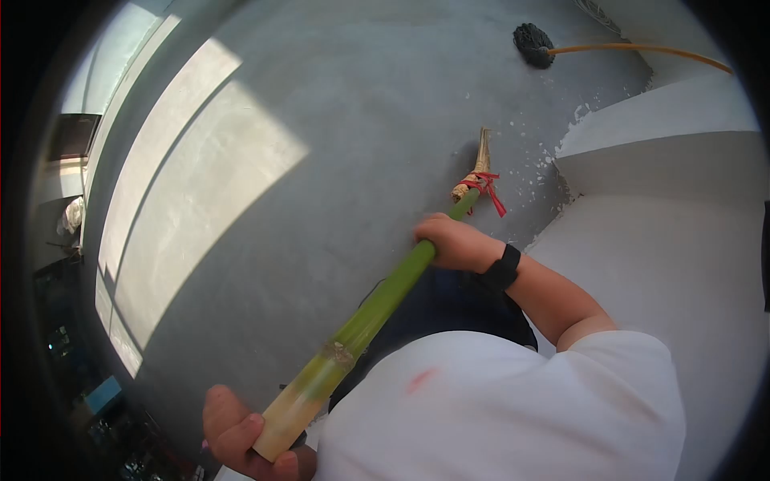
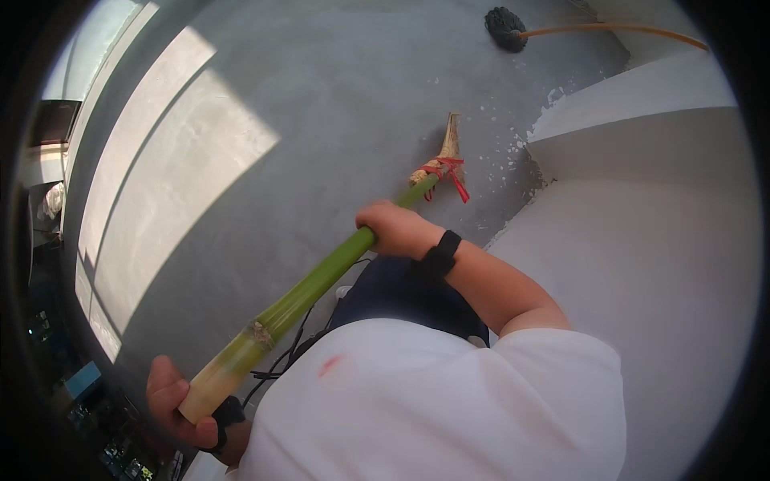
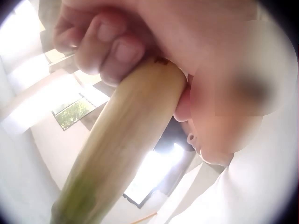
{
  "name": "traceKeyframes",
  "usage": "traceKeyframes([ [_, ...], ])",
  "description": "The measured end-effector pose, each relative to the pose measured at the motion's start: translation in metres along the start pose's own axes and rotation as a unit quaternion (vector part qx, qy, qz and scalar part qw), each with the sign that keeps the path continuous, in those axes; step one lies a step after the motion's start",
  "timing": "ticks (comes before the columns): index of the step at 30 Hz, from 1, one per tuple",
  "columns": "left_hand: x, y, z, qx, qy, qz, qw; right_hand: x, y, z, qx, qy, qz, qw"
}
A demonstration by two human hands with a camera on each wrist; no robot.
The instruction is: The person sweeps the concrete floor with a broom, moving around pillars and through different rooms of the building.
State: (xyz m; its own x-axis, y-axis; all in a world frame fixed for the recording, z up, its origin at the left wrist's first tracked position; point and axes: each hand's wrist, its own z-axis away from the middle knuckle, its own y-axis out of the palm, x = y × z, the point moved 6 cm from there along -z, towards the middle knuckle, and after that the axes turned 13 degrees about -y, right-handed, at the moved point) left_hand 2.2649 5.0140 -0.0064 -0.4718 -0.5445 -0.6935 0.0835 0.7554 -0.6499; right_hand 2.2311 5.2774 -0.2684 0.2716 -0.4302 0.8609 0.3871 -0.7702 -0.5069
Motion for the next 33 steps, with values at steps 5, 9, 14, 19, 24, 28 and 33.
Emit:
traceKeyframes([
  [5, 0.035, 0.017, 0.041, 0.044, -0.071, -0.039, 0.996, -0.047, 0.047, 0.016, 0.03, 0.027, 0.057, 0.998],
  [9, 0.04, -0.013, 0.096, 0.001, -0.099, -0.085, 0.991, -0.033, 0.109, -0.006, 0.117, -0.03, 0.089, 0.989],
  [14, -0.002, -0.105, 0.193, -0.194, -0.105, -0.204, 0.954, 0.09, 0.221, -0.058, 0.185, -0.154, 0.023, 0.97],
  [19, -0.045, -0.175, 0.281, -0.28, -0.006, -0.278, 0.919, 0.2, 0.293, -0.069, 0.257, -0.197, -0.06, 0.944],
  [24, -0.02, -0.219, 0.345, -0.369, -0.118, -0.262, 0.884, 0.235, 0.326, -0.073, 0.279, -0.218, -0.045, 0.934],
  [28, 0.033, -0.214, 0.349, -0.373, -0.286, -0.16, 0.868, 0.195, 0.367, -0.097, 0.316, -0.122, -0.048, 0.94],
  [33, 0.037, -0.256, 0.373, -0.431, -0.277, -0.282, 0.811, 0.248, 0.455, -0.125, 0.32, -0.291, -0.072, 0.899],
])
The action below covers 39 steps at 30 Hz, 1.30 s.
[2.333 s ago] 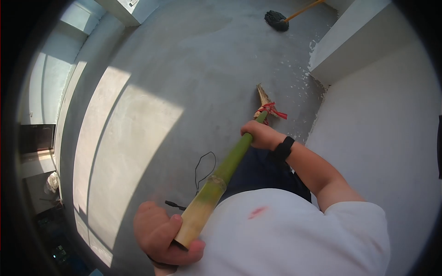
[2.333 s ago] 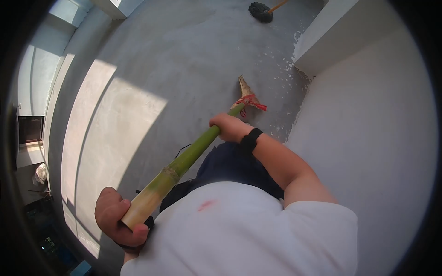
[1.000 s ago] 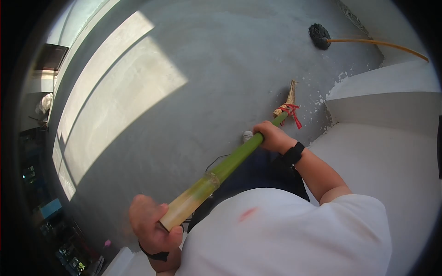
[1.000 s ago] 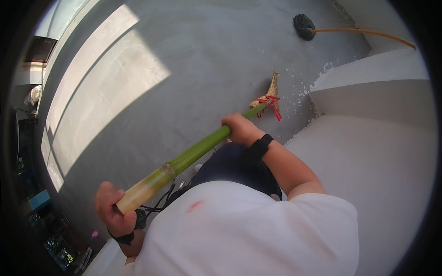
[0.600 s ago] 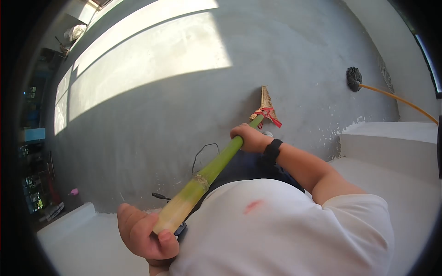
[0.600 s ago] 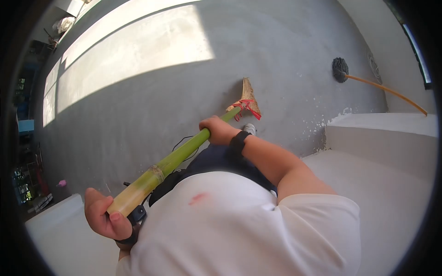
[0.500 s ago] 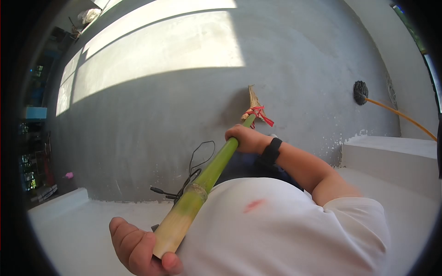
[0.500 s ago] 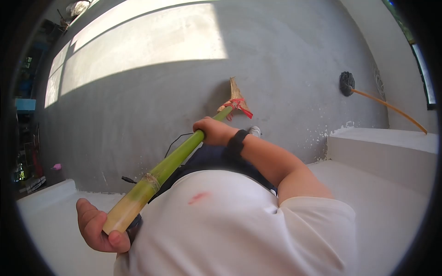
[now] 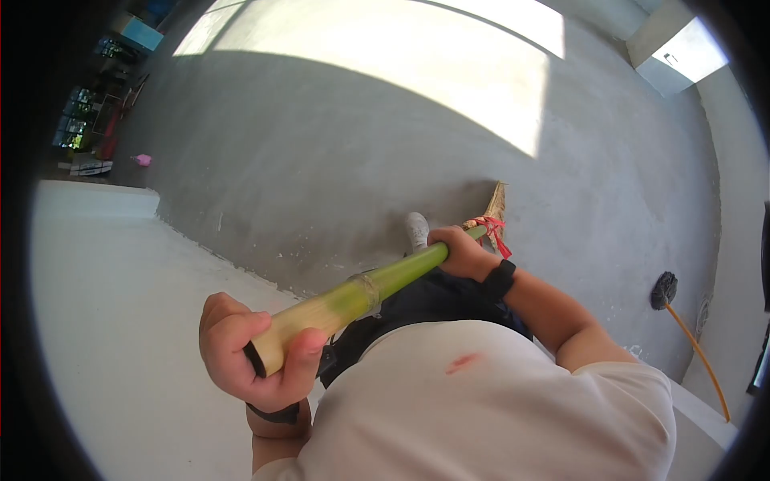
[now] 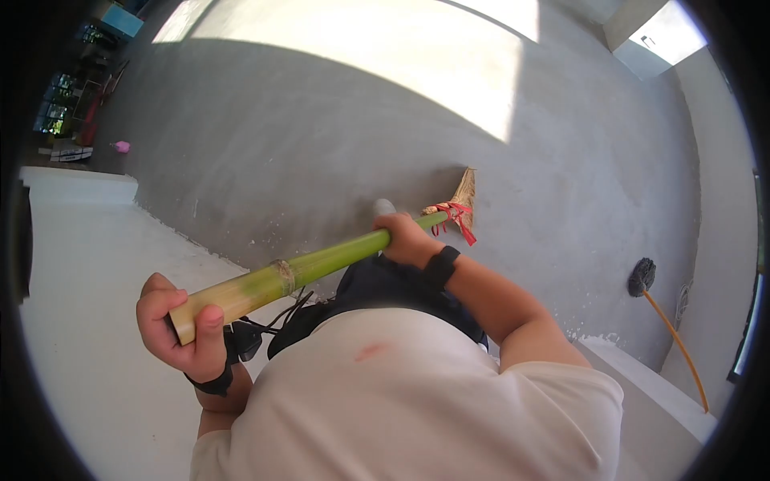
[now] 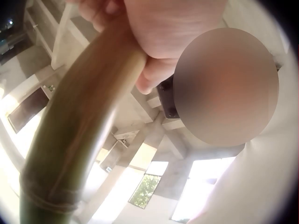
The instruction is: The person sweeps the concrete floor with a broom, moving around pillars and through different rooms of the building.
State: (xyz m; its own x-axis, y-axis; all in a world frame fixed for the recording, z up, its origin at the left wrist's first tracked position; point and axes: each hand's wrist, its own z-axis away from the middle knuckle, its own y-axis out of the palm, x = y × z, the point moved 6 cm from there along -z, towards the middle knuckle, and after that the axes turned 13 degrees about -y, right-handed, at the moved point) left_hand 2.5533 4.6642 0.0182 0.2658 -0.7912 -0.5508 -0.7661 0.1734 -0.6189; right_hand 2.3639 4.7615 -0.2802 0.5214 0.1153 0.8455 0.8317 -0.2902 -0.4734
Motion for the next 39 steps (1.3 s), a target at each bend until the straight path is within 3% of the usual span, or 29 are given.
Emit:
traceKeyframes([
  [2, -0.003, -0.021, -0.02, -0.073, 0.034, -0.05, 0.996, 0.015, 0.013, -0.041, 0.045, -0.008, -0.045, 0.998],
  [4, -0.005, -0.031, -0.039, -0.089, 0.106, -0.115, 0.984, 0.027, 0.015, -0.088, 0.096, -0.015, -0.077, 0.992],
  [7, -0.002, -0.053, -0.074, -0.124, 0.138, -0.085, 0.979, 0.047, 0.004, -0.133, 0.123, -0.065, -0.078, 0.987],
  [10, 0.033, -0.058, -0.105, -0.089, 0.121, -0.112, 0.982, 0.043, -0.002, -0.158, 0.121, -0.051, -0.105, 0.986],
  [12, 0.073, -0.04, -0.124, -0.128, -0.028, -0.087, 0.988, 0.023, 0.001, -0.177, 0.13, -0.028, -0.108, 0.985],
  [15, 0.124, -0.013, -0.137, -0.056, -0.079, 0.129, 0.987, -0.013, 0.024, -0.207, 0.194, 0.028, -0.135, 0.971],
  [17, 0.142, -0.009, -0.131, -0.034, -0.165, 0.313, 0.935, -0.019, 0.038, -0.22, 0.229, 0.04, -0.15, 0.961],
  [20, 0.154, -0.042, -0.134, -0.094, -0.134, 0.35, 0.922, -0.001, 0.078, -0.259, 0.281, -0.035, -0.161, 0.946],
  [23, 0.144, -0.072, -0.149, 0.015, -0.021, 0.356, 0.934, 0.023, 0.106, -0.291, 0.352, -0.083, -0.194, 0.912],
  [24, 0.151, -0.09, -0.15, 0.122, -0.018, 0.298, 0.947, 0.034, 0.117, -0.306, 0.342, -0.113, -0.19, 0.913],
  [26, 0.164, -0.121, -0.15, 0.031, -0.003, 0.288, 0.957, 0.06, 0.128, -0.332, 0.318, -0.168, -0.189, 0.914],
  [28, 0.198, -0.153, -0.144, 0.108, -0.018, 0.305, 0.946, 0.076, 0.145, -0.343, 0.346, -0.141, -0.162, 0.913],
  [30, 0.252, -0.179, -0.138, 0.086, 0.006, 0.421, 0.903, 0.077, 0.172, -0.36, 0.363, -0.104, -0.134, 0.916],
  [33, 0.323, -0.162, -0.143, -0.012, -0.15, 0.64, 0.754, 0.049, 0.219, -0.368, 0.377, -0.04, -0.103, 0.92],
  [35, 0.363, -0.168, -0.15, 0.038, -0.184, 0.641, 0.744, 0.043, 0.244, -0.392, 0.394, -0.017, -0.075, 0.916],
  [37, 0.38, -0.179, -0.147, 0.126, -0.148, 0.587, 0.786, 0.041, 0.263, -0.403, 0.383, -0.032, -0.094, 0.918],
  [39, 0.392, -0.207, -0.157, 0.115, -0.125, 0.553, 0.816, 0.05, 0.291, -0.429, 0.37, -0.046, -0.109, 0.922],
])
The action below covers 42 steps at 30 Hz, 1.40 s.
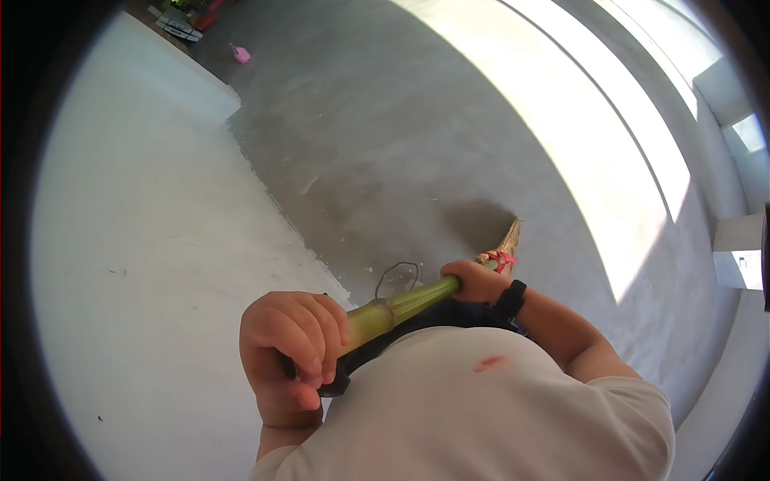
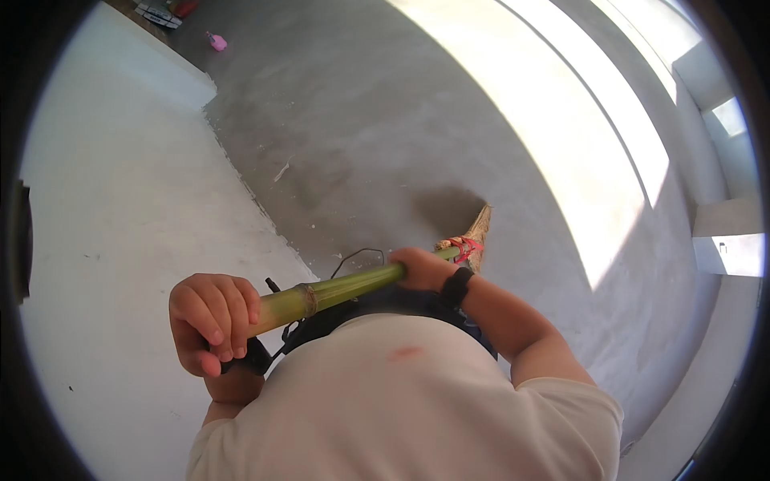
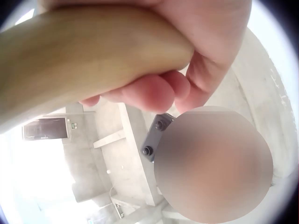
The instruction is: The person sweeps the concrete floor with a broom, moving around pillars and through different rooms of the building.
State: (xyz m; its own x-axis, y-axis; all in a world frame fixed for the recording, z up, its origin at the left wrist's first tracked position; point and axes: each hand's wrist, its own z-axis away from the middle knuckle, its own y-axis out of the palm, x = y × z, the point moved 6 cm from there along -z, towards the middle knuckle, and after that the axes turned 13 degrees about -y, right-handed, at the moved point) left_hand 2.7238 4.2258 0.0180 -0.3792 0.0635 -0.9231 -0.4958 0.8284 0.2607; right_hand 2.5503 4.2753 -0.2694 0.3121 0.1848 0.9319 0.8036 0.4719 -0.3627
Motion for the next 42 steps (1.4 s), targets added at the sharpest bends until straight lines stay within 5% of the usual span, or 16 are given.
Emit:
traceKeyframes([
  [5, -0.055, -0.032, -0.001, 0.196, -0.02, -0.121, 0.973, 0.027, 0.004, -0.114, -0.055, -0.071, 0.047, 0.995],
  [9, -0.085, -0.064, -0.003, 0.145, -0.028, -0.122, 0.981, 0.06, -0.015, -0.152, -0.05, -0.097, 0.018, 0.994],
  [12, -0.087, -0.144, -0.01, 0.116, -0.021, -0.079, 0.99, 0.044, -0.025, -0.194, -0.024, -0.065, 0.003, 0.998],
  [15, -0.048, -0.209, -0.025, -0.029, -0.019, -0.036, 0.999, 0.003, -0.029, -0.225, 0.002, -0.044, -0.008, 0.999],
  [23, -0.099, -0.219, -0.12, 0.142, -0.104, -0.173, 0.969, 0.012, -0.069, -0.338, -0.005, -0.128, -0.048, 0.991],
  [26, -0.102, -0.228, -0.135, 0.13, -0.023, -0.161, 0.978, 0.02, -0.089, -0.369, -0.02, -0.117, -0.072, 0.99],
  [30, -0.142, -0.316, -0.12, 0.057, -0.031, -0.117, 0.991, 0.031, -0.106, -0.408, 0.036, -0.098, -0.019, 0.994],
  [33, -0.11, -0.392, -0.125, 0.066, -0.057, -0.05, 0.995, -0.005, -0.1, -0.43, 0.036, -0.068, -0.019, 0.997],
  [36, -0.094, -0.403, -0.131, 0.077, -0.047, -0.081, 0.993, -0.027, -0.09, -0.448, 0.055, -0.062, -0.009, 0.997],
  [42, -0.143, -0.494, -0.138, 0.209, -0.032, -0.14, 0.967, -0.019, -0.088, -0.594, 0.041, -0.087, 0.015, 0.995],
])
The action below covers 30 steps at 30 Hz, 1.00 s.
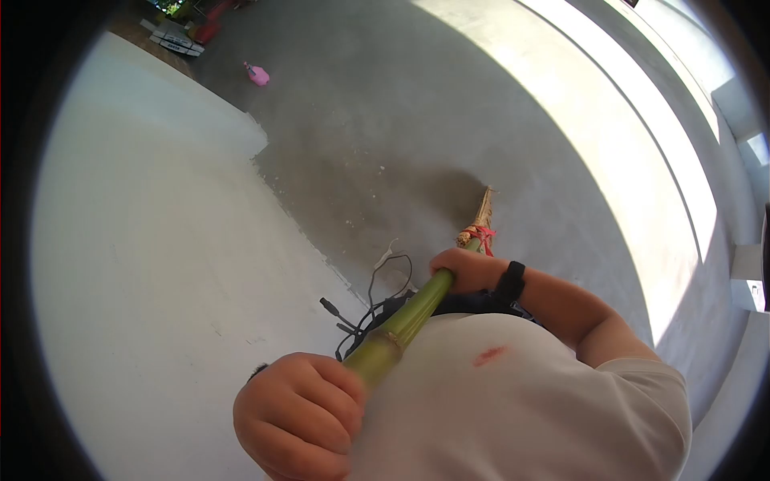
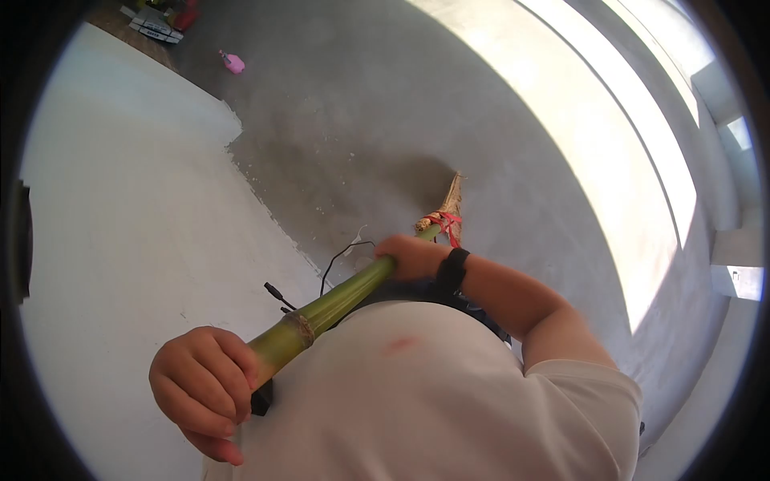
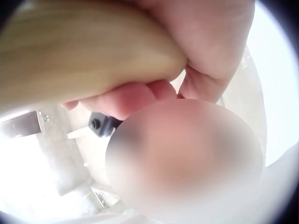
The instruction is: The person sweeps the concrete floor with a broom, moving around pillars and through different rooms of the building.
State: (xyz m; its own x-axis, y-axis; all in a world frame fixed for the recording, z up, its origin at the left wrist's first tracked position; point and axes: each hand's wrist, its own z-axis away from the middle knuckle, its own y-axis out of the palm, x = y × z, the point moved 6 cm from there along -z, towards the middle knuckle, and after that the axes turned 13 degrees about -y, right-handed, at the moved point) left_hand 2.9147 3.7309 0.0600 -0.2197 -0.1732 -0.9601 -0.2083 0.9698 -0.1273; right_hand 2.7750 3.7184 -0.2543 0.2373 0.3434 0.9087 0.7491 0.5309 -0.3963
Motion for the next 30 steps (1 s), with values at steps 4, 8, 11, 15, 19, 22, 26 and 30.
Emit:
traceKeyframes([
  [4, -0.01, -0.07, 0.037, -0.021, 0.012, -0.021, 0.999, 0.004, -0.003, -0.085, -0.071, -0.023, 0.029, 0.997],
  [8, -0.02, -0.168, 0.059, -0.059, 0.03, 0.049, 0.997, 0.022, -0.028, -0.142, -0.1, 0.001, 0.031, 0.995],
  [11, 0.013, -0.261, 0.068, -0.108, 0.03, 0.111, 0.988, -0.016, -0.043, -0.198, -0.054, 0.08, -0.01, 0.995],
  [15, 0.02, -0.227, 0.043, -0.138, 0.023, 0.11, 0.984, -0.028, -0.033, -0.174, -0.08, 0.034, -0.026, 0.996],
  [19, 0.012, -0.269, 0.057, -0.024, -0.01, 0.017, 1.0, -0.051, -0.031, -0.261, -0.126, 0.004, -0.024, 0.992],
  [22, 0.012, -0.304, 0.027, 0.04, -0.085, -0.07, 0.993, -0.07, -0.07, -0.328, -0.171, -0.028, -0.012, 0.985],
  [26, 0.011, -0.382, 0.036, 0.021, -0.072, -0.076, 0.994, -0.072, -0.12, -0.395, -0.18, -0.044, -0.013, 0.983],
  [30, 0.018, -0.484, 0.114, -0.038, -0.004, 0.012, 0.999, -0.077, -0.119, -0.456, -0.051, 0.022, 0.014, 0.998],
])
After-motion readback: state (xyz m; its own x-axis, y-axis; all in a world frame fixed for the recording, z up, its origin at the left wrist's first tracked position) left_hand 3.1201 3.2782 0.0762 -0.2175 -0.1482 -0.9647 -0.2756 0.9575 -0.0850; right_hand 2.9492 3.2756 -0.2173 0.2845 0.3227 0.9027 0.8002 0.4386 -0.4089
